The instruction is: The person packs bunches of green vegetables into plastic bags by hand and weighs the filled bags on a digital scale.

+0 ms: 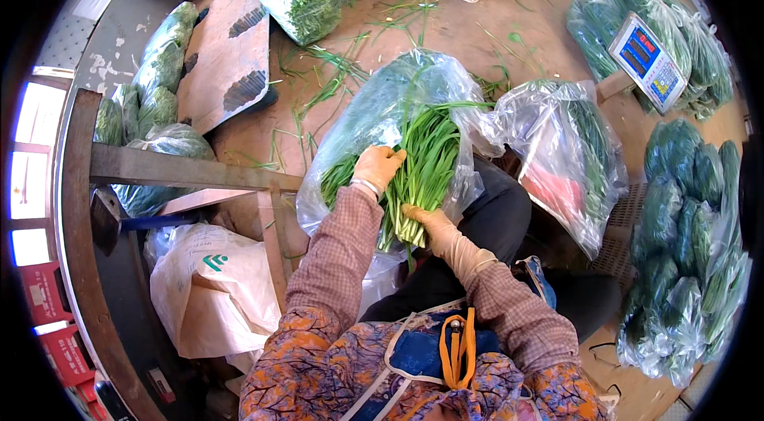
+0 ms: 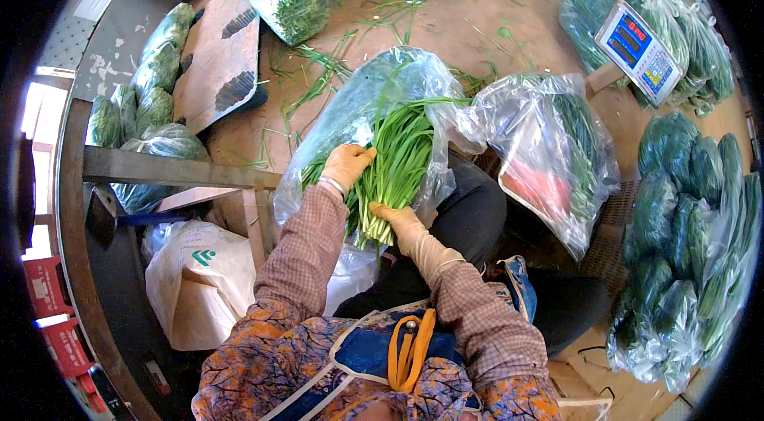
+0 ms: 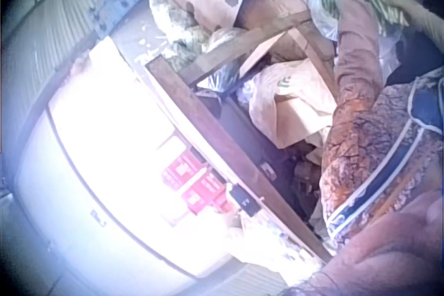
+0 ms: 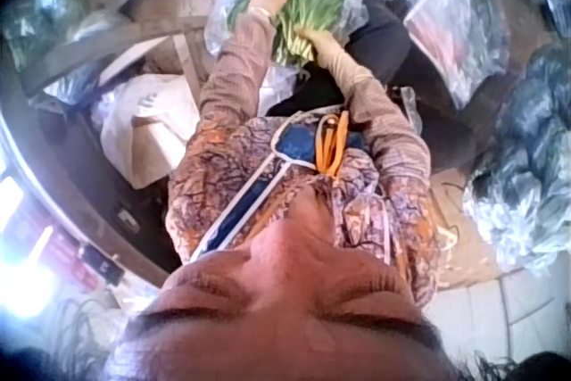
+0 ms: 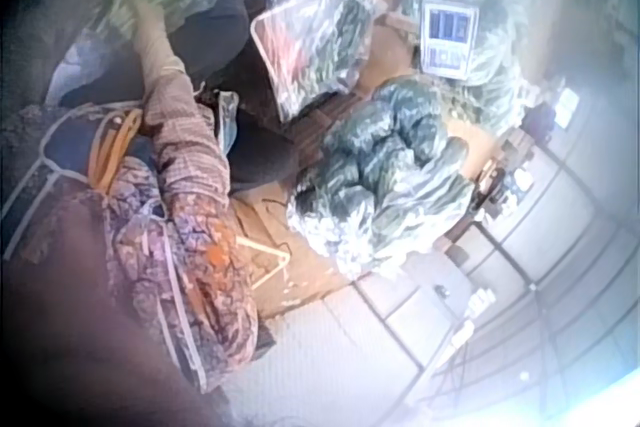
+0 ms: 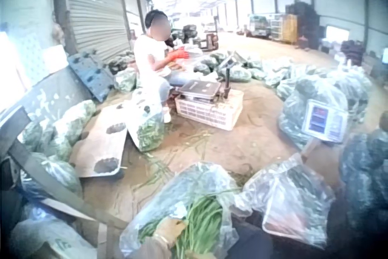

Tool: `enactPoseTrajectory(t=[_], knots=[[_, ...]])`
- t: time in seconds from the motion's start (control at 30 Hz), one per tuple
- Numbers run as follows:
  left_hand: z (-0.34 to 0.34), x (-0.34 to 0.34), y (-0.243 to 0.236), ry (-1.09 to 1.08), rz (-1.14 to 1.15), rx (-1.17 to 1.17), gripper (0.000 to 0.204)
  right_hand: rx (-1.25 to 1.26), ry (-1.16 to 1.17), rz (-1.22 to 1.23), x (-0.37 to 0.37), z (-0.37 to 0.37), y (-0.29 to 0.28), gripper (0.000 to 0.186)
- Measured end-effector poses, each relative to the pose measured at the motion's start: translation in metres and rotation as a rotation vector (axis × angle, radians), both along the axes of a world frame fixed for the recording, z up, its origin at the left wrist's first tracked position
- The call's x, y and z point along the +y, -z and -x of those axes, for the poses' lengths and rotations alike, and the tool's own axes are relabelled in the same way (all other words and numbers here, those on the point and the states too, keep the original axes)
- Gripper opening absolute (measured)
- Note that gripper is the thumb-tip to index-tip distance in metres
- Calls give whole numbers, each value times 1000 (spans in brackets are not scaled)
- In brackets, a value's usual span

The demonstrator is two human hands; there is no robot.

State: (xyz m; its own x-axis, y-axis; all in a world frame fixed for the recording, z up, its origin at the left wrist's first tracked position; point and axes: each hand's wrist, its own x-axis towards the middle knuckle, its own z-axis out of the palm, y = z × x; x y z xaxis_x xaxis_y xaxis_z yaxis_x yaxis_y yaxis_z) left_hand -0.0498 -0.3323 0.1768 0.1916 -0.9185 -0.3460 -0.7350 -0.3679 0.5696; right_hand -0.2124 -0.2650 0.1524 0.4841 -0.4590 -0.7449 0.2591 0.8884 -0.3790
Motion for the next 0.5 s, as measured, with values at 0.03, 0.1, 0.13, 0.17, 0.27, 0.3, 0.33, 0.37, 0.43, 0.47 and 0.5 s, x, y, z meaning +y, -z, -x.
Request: enactPoseTrajectory(t=[0.03, 0.1, 0.13, 0.17, 0.27, 0.3, 0.33, 0.37, 0.43, 0.47, 0.5], knots=[[-2, -5, 1, 6, -85, 44, 45, -5, -7, -3, 0, -1, -2, 36], [0, -9, 3, 65, -162, -31, 42, 19, -26, -6, 0, -1, -2, 37], [2, -10, 4, 88, -175, -63, 42, 20, -25, -4, 0, -2, -1, 37], [3, -11, 4, 110, -187, -96, 42, 21, -26, -3, 1, -2, -1, 37], [-3, -12, -3, 102, -56, -100, 40, 45, -34, 7, 0, 0, 3, 40], [-9, -13, -9, 94, -15, -104, 39, 55, -29, 11, 0, -1, 5, 40], [-18, -13, -13, 44, 29, -125, 38, 36, -29, -4, 0, -3, 3, 42], [-30, -9, -18, 43, 140, -132, 35, 8, -30, 4, 0, -3, 1, 41], [-25, 1, -64, -97, 112, 69, 31, -33, -6, 12, -3, 4, 4, 41], [-37, 13, -64, -119, 110, 161, 29, -46, -4, 9, -2, 3, 4, 40], [-50, 27, -57, -139, 111, 253, 28, -59, -1, 8, -2, 1, 3, 39]])
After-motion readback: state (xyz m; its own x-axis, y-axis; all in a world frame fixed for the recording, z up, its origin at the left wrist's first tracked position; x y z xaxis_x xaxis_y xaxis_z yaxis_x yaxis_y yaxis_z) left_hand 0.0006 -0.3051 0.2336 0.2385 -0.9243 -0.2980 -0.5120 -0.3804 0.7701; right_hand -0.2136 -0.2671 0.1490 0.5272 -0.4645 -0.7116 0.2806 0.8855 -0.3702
